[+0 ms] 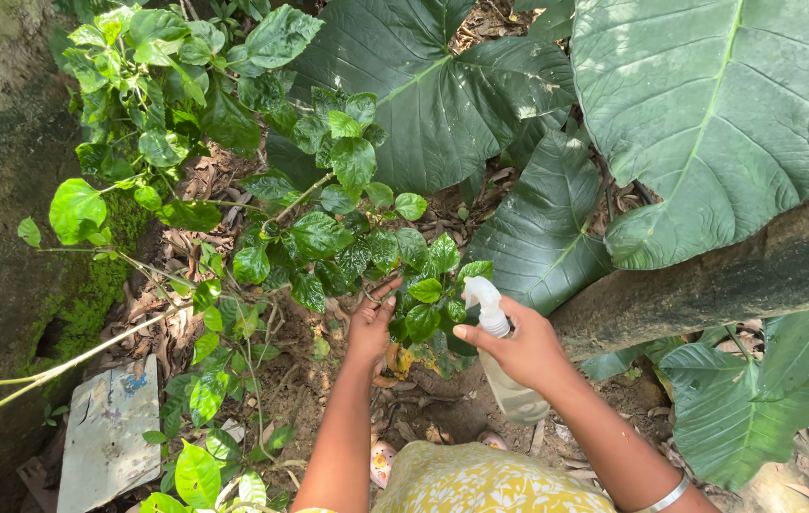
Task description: The person sprays a liquid onto the leaves of a plant using a spray bottle while holding the branches by hand.
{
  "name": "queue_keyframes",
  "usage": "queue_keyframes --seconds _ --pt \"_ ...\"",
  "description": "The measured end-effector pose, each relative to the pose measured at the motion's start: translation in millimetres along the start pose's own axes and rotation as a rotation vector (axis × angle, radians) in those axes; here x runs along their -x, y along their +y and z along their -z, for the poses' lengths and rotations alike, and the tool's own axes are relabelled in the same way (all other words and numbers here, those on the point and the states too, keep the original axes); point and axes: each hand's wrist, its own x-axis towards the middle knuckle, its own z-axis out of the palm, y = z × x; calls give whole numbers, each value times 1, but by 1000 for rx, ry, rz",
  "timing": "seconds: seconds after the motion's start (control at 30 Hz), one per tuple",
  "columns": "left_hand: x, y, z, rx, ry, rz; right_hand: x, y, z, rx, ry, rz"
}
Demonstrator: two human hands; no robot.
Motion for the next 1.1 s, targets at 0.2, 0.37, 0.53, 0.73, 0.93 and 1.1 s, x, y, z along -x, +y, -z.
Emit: queue_keyframes --seconds 0.2,0.37,0.53,0.73,0.93,1.1 --pt "-3 -1 -3 -61 -6 -37 -2 2 2 -8 -65 -71" --pt "4 10 -11 -38 9 59 -4 2 1 123 -28 -150" --pt "9 15 -13 -139 -13 10 -3 -5 2 111 -58 -67" --pt "7 8 -9 -109 -29 14 -8 -5 -5 57 -39 -60" --pt "8 10 0 -117 -49 -9 -17 -10 -4 -264 -101 -31" --pt "5 7 13 -187 -91 -127 -26 -7 -5 -254 -97 -27"
